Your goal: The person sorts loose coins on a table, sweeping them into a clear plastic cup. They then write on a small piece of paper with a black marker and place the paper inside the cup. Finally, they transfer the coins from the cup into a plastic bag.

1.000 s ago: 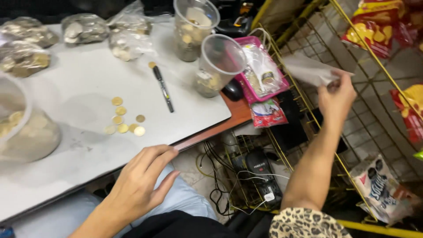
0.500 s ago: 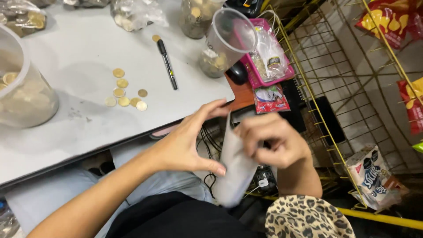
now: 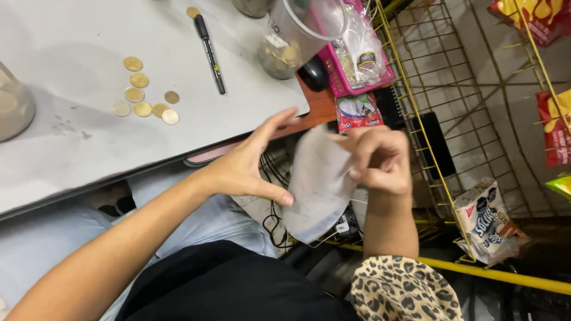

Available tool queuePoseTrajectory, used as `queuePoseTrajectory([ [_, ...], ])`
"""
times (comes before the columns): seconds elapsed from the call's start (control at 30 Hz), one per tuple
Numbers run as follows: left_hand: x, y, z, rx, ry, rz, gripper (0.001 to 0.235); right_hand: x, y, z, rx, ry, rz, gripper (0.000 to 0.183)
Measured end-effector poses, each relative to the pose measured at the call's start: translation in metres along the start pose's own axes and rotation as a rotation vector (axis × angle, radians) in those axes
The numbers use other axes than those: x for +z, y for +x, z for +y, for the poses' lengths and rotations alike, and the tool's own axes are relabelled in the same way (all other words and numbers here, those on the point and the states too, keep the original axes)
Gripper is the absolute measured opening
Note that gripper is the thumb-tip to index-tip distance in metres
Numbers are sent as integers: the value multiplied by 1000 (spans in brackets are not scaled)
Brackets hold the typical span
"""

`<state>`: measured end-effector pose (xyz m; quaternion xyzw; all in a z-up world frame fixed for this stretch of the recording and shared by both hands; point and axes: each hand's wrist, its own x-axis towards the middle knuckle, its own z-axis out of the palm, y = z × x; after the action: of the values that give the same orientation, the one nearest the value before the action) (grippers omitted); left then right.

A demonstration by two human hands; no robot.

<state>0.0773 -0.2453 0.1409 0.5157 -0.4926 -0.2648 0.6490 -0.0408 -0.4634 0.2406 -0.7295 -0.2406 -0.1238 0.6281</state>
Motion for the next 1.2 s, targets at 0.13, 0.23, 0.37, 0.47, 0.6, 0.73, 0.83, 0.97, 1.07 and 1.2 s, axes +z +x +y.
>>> queuePoseTrajectory([
  [0.13,8,6,-4,-29,-84,-119,107,-16,-4,16,-28,25,21,20],
  [0.23,5,-1,0,-70,-61,-104,25,-26,-2,11,-71,-7,149,23],
  [0.37,3,-10,-23,-190,-117,34,13,-85,-45,37,-47,-251,418,27],
  [0.47,-9,1,-26,-282,-35,109,9,-81,-33,23,59,-671,512,30],
  [0.6,-6,23,-19,-272,340,-27,14,-35,8,-3,-29,-1194,156,63],
  [0.73,2,43,12,-115,613,-184,23,-14,51,-2,16,-1005,-390,64],
  [0.83,-5,48,11,-179,591,-147,21,-25,44,35,211,-932,-682,52],
  [0.97,-6,47,-15,-207,630,-38,21,-26,42,55,141,-872,-510,41],
  [1.07,-6,54,-17,-157,443,103,23,-32,36,64,-108,-989,-447,38],
  [1.2,-7,59,-16,-334,146,266,26,-38,36,46,-348,-1018,-418,26],
])
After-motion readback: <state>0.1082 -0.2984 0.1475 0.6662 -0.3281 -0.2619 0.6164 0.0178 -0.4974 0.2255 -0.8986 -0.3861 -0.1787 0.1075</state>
